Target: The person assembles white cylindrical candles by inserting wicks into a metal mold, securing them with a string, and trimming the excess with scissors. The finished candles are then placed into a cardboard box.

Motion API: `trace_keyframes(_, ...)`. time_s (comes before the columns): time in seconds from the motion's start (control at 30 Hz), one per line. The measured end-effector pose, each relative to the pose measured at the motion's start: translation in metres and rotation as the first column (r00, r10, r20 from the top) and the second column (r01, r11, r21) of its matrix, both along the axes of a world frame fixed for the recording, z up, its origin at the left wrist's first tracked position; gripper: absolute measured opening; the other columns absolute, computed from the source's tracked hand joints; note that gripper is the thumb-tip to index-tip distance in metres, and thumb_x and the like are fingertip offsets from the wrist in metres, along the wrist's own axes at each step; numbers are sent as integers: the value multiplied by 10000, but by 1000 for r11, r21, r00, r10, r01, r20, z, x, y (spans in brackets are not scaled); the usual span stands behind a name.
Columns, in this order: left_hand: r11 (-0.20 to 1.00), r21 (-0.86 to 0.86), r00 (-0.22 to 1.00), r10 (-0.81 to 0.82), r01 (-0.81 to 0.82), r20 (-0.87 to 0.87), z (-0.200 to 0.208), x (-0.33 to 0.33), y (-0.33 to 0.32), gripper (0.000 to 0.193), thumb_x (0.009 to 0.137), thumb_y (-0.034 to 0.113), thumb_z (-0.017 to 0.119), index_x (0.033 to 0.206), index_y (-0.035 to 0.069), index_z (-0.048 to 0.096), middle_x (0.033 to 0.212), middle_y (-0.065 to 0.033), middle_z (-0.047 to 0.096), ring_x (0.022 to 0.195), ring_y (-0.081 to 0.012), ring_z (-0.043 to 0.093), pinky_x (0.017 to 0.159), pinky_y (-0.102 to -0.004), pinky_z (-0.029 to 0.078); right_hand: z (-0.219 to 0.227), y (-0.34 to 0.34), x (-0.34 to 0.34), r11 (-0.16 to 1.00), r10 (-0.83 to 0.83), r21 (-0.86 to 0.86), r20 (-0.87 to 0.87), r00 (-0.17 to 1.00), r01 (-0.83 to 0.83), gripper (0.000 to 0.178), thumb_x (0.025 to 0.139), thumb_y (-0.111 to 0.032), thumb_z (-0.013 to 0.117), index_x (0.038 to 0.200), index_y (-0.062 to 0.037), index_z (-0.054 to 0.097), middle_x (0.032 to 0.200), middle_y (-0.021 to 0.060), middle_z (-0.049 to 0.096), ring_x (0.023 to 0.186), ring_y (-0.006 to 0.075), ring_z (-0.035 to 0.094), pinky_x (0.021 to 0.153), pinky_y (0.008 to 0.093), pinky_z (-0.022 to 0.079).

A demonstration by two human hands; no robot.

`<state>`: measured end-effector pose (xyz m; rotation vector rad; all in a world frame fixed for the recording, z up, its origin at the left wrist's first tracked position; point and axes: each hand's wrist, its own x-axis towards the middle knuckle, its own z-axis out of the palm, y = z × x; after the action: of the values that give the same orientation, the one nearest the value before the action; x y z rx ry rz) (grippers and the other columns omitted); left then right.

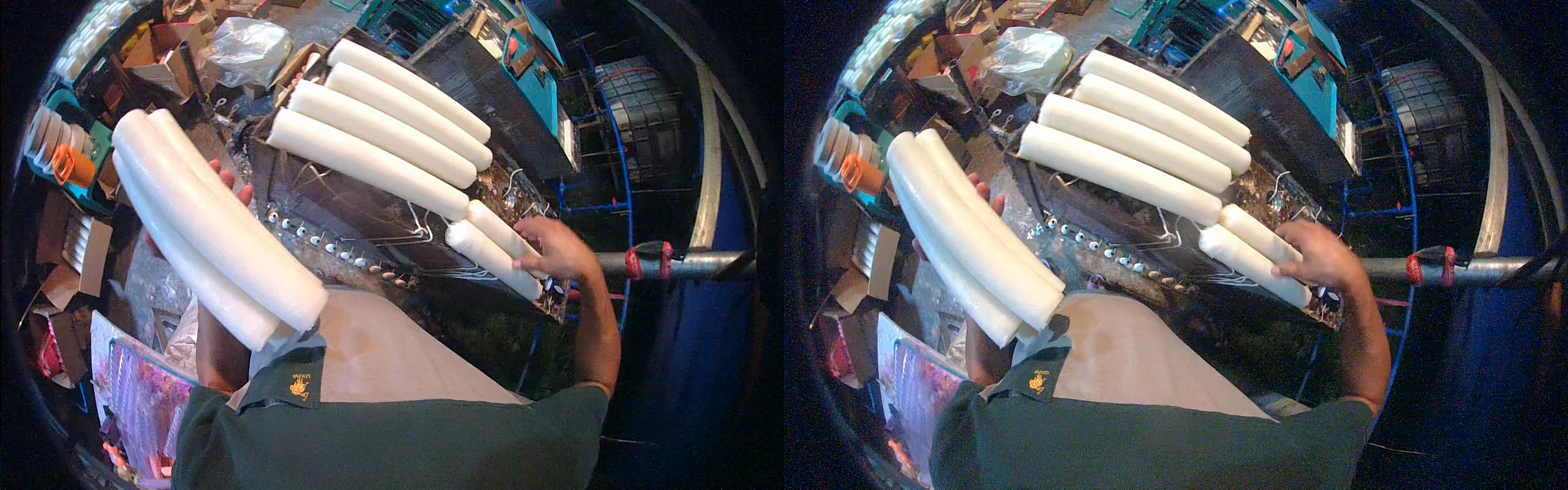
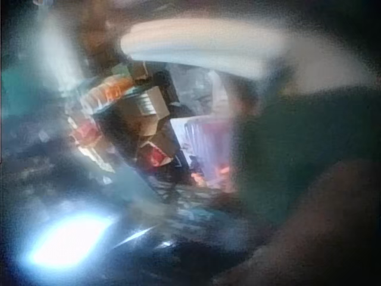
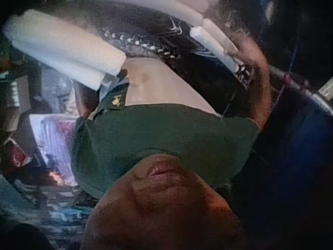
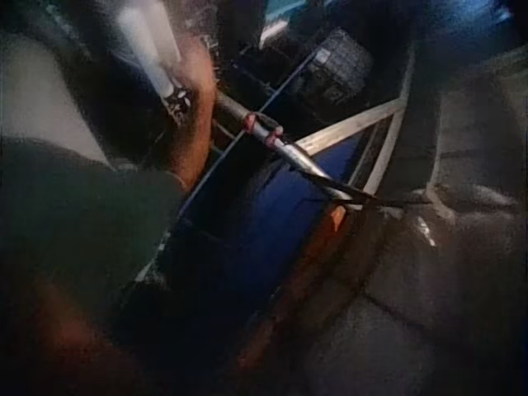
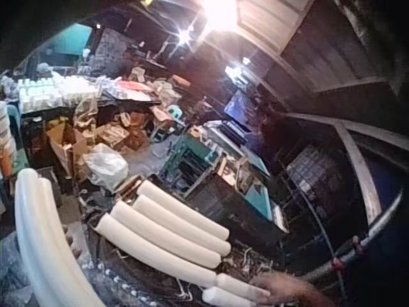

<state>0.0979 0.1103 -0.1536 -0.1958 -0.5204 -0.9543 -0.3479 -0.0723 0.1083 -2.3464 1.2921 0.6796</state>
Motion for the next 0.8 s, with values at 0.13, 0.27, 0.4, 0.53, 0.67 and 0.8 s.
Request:
trace_keyframes(0.13, 999, 15, 997, -31, 30, 65, 5, 4, 2, 1202, 843, 692, 715, 1642, 24, 115, 1623, -318, 274, 1481, -463, 362, 1266, -657, 179, -45, 15, -61, 987, 122, -116, 61, 991, -114, 1140, 667, -401, 939, 1576, -37, 355, 1469, 258, 506, 1347, 418, 514, 1163, 466, 396)
trace_keyframes(0.27, 996, 56, 989, -71, 64, 132, 10, 6, 2, 1215, 835, 692, 724, 1630, -8, 129, 1611, -301, 308, 1482, -436, 367, 1276, -634, 172, -47, 2, -65, 1000, 24, 12, 166, 986, -26, 1244, 601, -317, 919, 1620, -40, 262, 1495, 274, 489, 1383, 430, 486, 1193, 461, 369)
trace_keyframes(0.4, 987, 158, 981, -39, 9, 188, 9, 3, 6, 1205, 837, 702, 713, 1621, -24, 155, 1594, -289, 347, 1462, -421, 397, 1270, -627, 196, -50, -3, -79, 983, 165, -114, 221, 961, -142, 1260, 567, -236, 896, 1628, -46, 244, 1483, 273, 491, 1366, 435, 492, 1191, 472, 373)
trace_keyframes(0.53, 970, 242, 981, -13, -35, 193, 13, -7, 11, 1187, 848, 714, 691, 1617, -27, 173, 1577, -289, 369, 1434, -421, 433, 1255, -634, 234, -63, 9, -59, 939, 265, -266, 165, 950, -216, 1301, 530, -173, 900, 1631, -39, 220, 1422, 257, 503, 1291, 444, 518, 1147, 498, 403)
trace_keyframes(0.67, 962, 270, 988, -19, -23, 152, 12, -15, 10, 1182, 848, 719, 686, 1615, -26, 182, 1569, -298, 373, 1422, -432, 445, 1244, -650, 247, -69, 2, -59, 936, 269, -284, 197, 943, -208, 1311, 510, -153, 911, 1623, -29, 228, 1344, 228, 517, 1201, 440, 534, 1080, 510, 434)
trace_keyframes(0.8, 961, 275, 995, -1, -25, 95, 10, -21, 13, 1181, 845, 721, 686, 1614, -24, 187, 1564, -305, 373, 1416, -444, 449, 1235, -666, 253, -55, -1, -72, 945, 234, -269, 153, 960, -188, 1310, 506, -183, 925, 1616, -33, 246, 1414, 228, 505, 1263, 437, 524, 1120, 506, 414)
